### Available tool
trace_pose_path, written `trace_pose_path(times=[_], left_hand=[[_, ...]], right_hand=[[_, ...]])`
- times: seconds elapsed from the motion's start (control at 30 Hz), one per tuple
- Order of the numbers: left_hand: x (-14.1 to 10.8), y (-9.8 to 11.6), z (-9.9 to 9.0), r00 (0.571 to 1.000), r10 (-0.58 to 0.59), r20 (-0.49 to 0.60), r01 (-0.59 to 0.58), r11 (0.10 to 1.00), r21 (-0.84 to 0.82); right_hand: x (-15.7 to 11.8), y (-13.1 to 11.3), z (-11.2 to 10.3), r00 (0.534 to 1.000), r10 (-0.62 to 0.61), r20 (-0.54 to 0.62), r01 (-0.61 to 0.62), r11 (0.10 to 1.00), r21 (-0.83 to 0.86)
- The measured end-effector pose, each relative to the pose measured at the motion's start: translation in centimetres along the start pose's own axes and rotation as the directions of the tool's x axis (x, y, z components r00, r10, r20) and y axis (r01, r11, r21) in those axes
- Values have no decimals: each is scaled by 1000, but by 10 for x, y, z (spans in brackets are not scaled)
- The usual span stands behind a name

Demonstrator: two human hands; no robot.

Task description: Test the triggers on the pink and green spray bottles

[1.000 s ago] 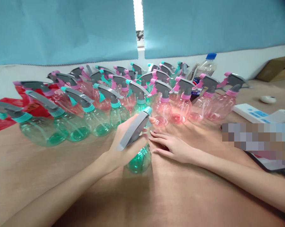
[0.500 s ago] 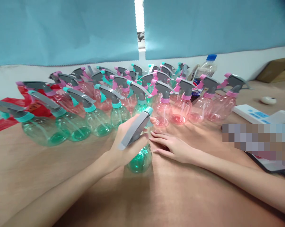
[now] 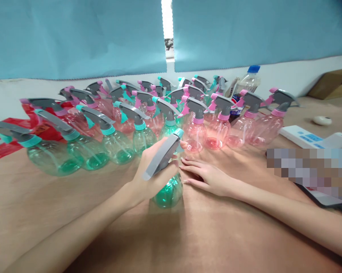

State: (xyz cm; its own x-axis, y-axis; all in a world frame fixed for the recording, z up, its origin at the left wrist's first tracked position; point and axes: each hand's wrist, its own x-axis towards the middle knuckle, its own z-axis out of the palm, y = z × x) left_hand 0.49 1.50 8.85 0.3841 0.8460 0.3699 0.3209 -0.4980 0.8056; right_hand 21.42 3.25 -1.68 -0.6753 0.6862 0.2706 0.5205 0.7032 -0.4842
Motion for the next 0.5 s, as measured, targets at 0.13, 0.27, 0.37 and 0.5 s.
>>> trace_pose_path(times=[0.13, 0.27, 0.37, 0.5], left_hand=[[0, 0, 0, 1000, -12, 1, 12, 1000, 0], [1, 1, 0, 1000, -2, 11, 2, 1000, -10], [1, 3, 0, 1000, 0, 17, 0, 1000, -30], [2, 4, 0, 1000, -1, 17, 2, 999, -47]], right_hand=[[0, 1, 1, 1000, 0, -10, 0, 1000, 9], [0, 0, 1, 1000, -2, -9, 2, 1000, 2], [0, 0, 0, 1000, -1, 0, 1, 1000, -11], [0, -1, -1, 1000, 5, 8, -5, 1000, -16]])
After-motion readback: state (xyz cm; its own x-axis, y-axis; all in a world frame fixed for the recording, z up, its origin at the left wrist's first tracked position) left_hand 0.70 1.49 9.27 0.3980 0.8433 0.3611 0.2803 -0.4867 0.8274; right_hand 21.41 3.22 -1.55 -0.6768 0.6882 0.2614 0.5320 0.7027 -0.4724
